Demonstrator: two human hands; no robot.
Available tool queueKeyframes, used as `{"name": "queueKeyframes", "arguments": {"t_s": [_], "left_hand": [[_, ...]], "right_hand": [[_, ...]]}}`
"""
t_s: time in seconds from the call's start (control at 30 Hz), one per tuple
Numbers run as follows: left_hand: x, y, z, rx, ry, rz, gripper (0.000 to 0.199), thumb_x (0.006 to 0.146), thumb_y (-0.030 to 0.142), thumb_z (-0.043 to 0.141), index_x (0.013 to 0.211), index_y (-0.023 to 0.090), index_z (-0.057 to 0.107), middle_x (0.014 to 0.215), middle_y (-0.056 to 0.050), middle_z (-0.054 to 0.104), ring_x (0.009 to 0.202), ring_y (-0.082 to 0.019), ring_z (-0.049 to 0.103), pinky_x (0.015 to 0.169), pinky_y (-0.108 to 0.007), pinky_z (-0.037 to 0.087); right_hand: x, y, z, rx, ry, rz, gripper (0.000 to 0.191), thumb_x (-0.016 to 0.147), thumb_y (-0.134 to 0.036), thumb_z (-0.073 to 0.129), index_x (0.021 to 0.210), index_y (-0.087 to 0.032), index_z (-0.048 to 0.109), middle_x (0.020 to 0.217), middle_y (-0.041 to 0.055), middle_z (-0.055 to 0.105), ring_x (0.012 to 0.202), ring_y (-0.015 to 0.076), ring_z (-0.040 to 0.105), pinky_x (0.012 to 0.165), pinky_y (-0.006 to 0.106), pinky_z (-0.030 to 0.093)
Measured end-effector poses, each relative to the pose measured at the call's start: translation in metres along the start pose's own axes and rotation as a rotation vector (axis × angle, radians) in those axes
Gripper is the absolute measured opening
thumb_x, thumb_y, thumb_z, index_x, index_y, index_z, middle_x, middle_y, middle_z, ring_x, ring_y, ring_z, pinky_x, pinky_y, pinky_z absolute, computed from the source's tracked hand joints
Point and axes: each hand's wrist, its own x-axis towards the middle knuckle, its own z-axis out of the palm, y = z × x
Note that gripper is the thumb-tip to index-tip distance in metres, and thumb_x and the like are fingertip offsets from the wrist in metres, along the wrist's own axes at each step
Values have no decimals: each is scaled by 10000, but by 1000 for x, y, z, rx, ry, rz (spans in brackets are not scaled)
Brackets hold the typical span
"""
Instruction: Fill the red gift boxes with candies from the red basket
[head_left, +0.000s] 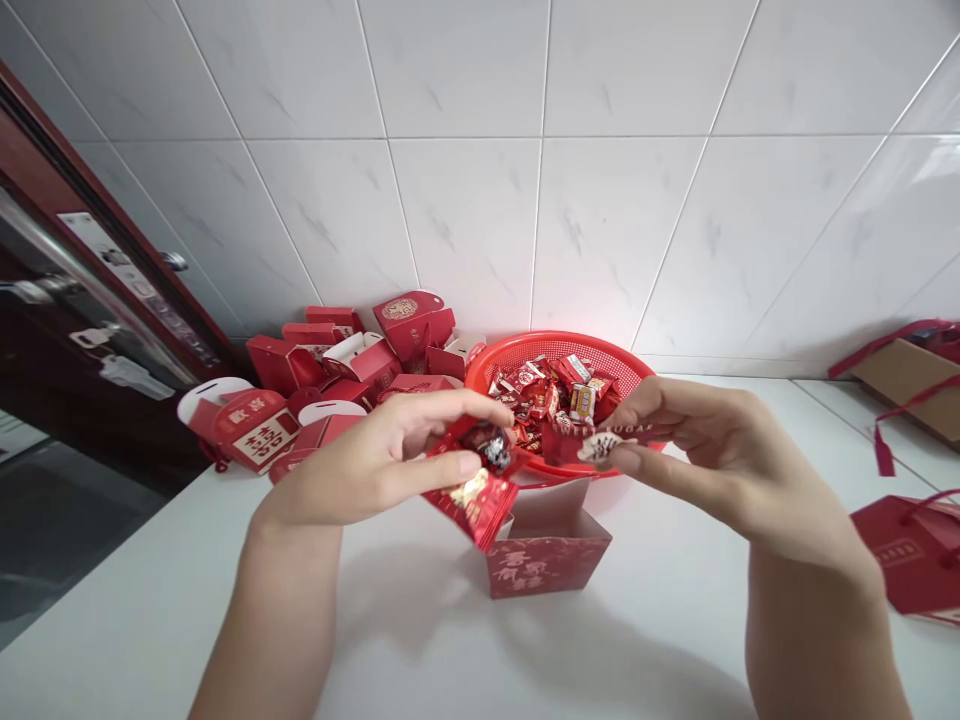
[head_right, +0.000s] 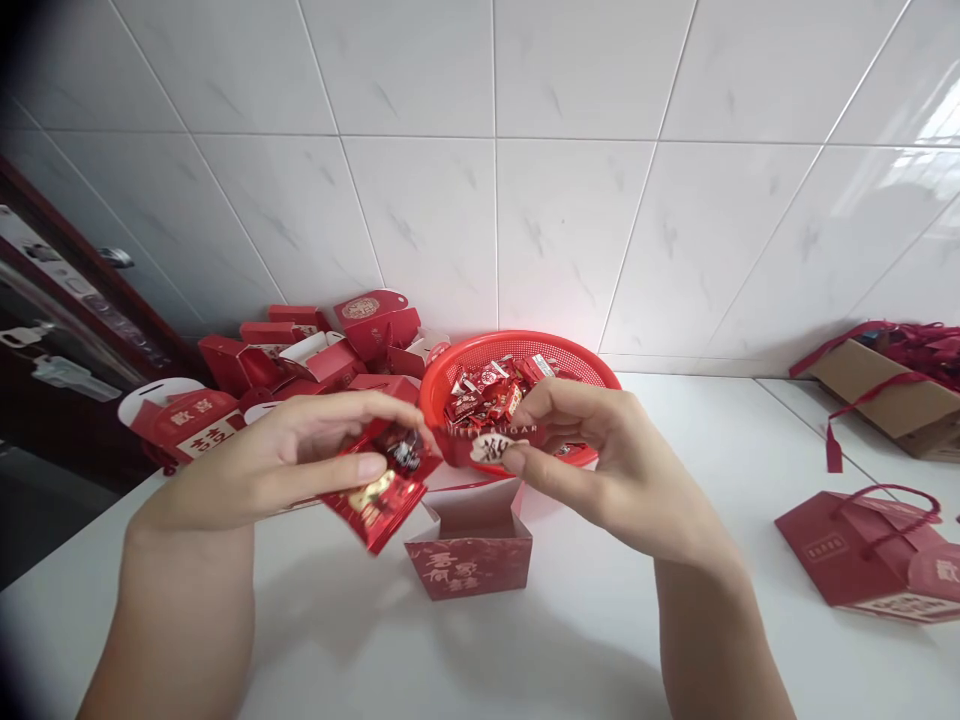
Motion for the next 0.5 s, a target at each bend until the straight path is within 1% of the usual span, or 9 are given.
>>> {"name": "queueKeyframes", "arguments": {"t_s": [0.07, 0.1, 0.17, 0.2, 0.3, 0.4, 0.5], "left_hand": [[-3, 2, -3, -19, -176, 35, 258, 913, 217, 668, 1158, 189, 742, 964, -51, 773, 692, -133, 667, 607, -210, 528], [-3, 2, -4, -20, -260, 57, 256, 901, 200, 662, 1140, 184, 751, 950, -56, 782, 713, -147, 684, 636, -222, 542], [-3, 4, -2, 26, -358, 94, 284, 875, 166, 652, 1134, 191, 768, 983, -63, 802, 801, -174, 721, 725, -239, 566], [-2, 4, 0, 67, -376, 104, 308, 869, 157, 647, 1147, 202, 772, 996, -55, 808, 824, -176, 728, 750, -236, 564], [0, 1, 6, 193, -369, 114, 363, 863, 166, 651, 1200, 234, 767, 935, -16, 812, 761, -158, 721, 713, -214, 537], [2, -4, 11, 266, -378, 100, 440, 840, 181, 671, 1269, 243, 743, 894, -4, 800, 721, -159, 706, 679, -214, 510], [3, -3, 13, 295, -393, 51, 545, 817, 171, 667, 1354, 255, 693, 890, 11, 789, 679, -147, 684, 658, -215, 490]], "right_hand": [[-2, -3, -7, -86, -91, -8, 121, 915, -288, 754, 855, -198, 698, 809, 32, 715, 735, 174, 661, 687, 285, 572], [-3, -4, -9, -129, -133, -3, 103, 922, -259, 732, 846, -198, 698, 812, 32, 721, 737, 170, 658, 699, 284, 570], [-5, -4, -9, -203, -205, 13, 97, 934, -205, 683, 839, -200, 700, 809, 26, 727, 735, 162, 649, 708, 280, 562], [-5, -4, -8, -233, -238, 19, 100, 939, -185, 659, 852, -201, 706, 809, 24, 729, 736, 161, 647, 710, 282, 559], [-6, -2, 1, -334, -328, 27, 142, 960, -160, 594, 912, -209, 719, 798, 22, 728, 726, 164, 642, 694, 289, 540], [-5, 0, 11, -474, -349, 25, 184, 974, -138, 549, 876, -212, 686, 747, 17, 700, 668, 155, 614, 633, 268, 485], [-4, 2, 18, -585, -351, 32, 205, 971, -104, 530, 846, -212, 652, 706, 6, 666, 618, 141, 575, 584, 248, 418]]}}
